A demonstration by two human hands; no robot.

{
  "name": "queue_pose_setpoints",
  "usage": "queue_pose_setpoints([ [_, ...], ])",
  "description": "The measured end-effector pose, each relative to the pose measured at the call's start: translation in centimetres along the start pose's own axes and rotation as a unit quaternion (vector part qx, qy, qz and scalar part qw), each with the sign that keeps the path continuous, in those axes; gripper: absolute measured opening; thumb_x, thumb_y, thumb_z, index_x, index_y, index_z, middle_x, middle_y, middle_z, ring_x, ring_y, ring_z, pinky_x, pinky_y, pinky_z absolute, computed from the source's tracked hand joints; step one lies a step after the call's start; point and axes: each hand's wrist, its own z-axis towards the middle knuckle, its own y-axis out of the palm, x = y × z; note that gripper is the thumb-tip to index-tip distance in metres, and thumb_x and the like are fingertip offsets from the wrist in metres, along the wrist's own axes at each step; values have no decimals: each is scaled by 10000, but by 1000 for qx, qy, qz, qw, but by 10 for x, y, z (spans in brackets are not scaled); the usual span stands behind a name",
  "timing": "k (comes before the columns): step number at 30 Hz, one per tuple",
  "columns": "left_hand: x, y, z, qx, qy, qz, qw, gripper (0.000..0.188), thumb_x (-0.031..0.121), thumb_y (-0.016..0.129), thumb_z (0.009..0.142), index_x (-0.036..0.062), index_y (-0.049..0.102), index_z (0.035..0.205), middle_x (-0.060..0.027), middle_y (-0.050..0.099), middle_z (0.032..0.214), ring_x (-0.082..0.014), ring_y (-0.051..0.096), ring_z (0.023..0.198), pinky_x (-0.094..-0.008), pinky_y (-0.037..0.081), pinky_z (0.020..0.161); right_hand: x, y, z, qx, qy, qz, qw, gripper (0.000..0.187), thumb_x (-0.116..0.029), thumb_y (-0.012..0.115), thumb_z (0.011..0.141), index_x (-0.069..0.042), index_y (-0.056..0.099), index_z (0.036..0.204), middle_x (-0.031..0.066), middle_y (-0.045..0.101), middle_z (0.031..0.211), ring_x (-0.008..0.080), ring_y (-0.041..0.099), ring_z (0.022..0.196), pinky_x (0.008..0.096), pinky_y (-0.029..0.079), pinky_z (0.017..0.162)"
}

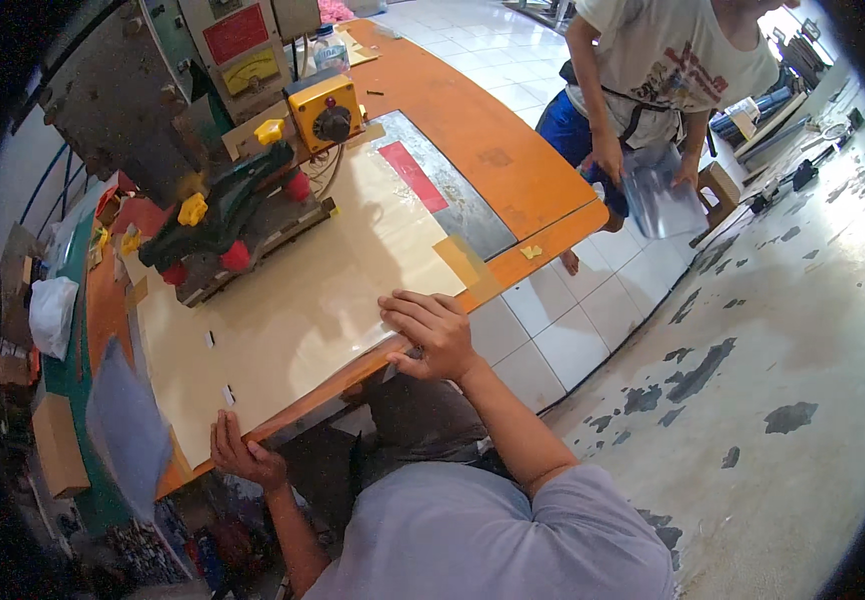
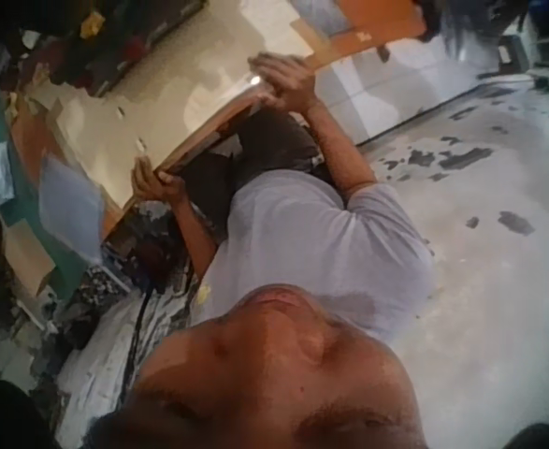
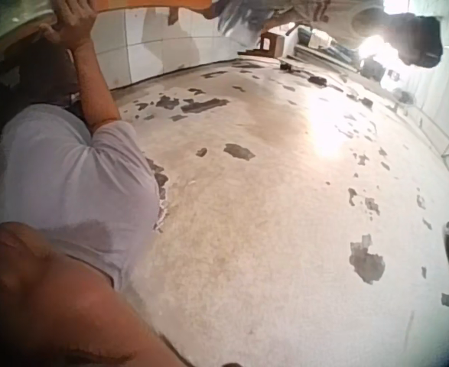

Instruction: The person assembles plastic sheets by placing a thin transparent sheet onto a larger translucent base sheet on a workstation and then using a heat-press machine to bond them.

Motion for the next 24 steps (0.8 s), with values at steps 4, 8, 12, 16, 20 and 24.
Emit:
queue_pose_setpoints([
  [4, 1, 1, 0, 4, 5, -7, 1000, 580, 399, 317, 1156, 45, 721, 1377, -130, 702, 1441, -391, 590, 1348, -537, 408, 1156, 0, -5, -2, -24, 7, 4, 1000, 567, -615, 656, 971, -121, 780, 1218, 43, 747, 1395, 242, 698, 1308, 406, 515, 994],
  [8, -2, -2, -3, -1, -4, 2, 1000, 579, 403, 325, 1159, 39, 721, 1373, -132, 702, 1441, -392, 594, 1340, -538, 408, 1155, -3, -5, 2, -46, 4, 17, 999, 574, -625, 664, 960, -129, 777, 1228, 44, 733, 1419, 250, 682, 1332, 418, 510, 1004],
  [12, -6, -4, -4, -18, -9, 18, 1000, 582, 392, 290, 1181, 43, 689, 1423, -136, 678, 1475, -387, 577, 1384, -569, 366, 1187, -6, -7, 6, -66, 10, 29, 997, 624, -666, 646, 957, -117, 785, 1219, 58, 747, 1394, 282, 688, 1317, 434, 499, 1009],
  [16, 5, -4, 3, -23, -21, -27, 999, 593, 420, 306, 1169, 37, 707, 1379, -138, 693, 1448, -382, 595, 1353, -547, 390, 1171, -5, -17, 10, -85, 18, 26, 996, 618, -652, 655, 945, -116, 783, 1225, 58, 740, 1404, 295, 667, 1336, 448, 470, 1048],
  [20, 4, -26, 24, -34, -37, -79, 996, 514, 357, 377, 1153, 12, 725, 1309, -156, 746, 1328, -377, 666, 1250, -525, 468, 1106, -10, -27, 25, -135, 57, 58, 988, 510, -537, 710, 937, -115, 775, 1215, 52, 731, 1407, 283, 650, 1342, 443, 452, 1078],
  [24, -19, -43, 56, -117, -143, -123, 975, 288, 204, 595, 1072, 4, 731, 1229, -193, 768, 1174, -413, 715, 1085, -498, 550, 965, -2, -30, 57, -194, 128, 95, 968, 338, -305, 773, 942, -82, 768, 1197, 85, 744, 1330, 305, 637, 1330, 438, 457, 1088],
])
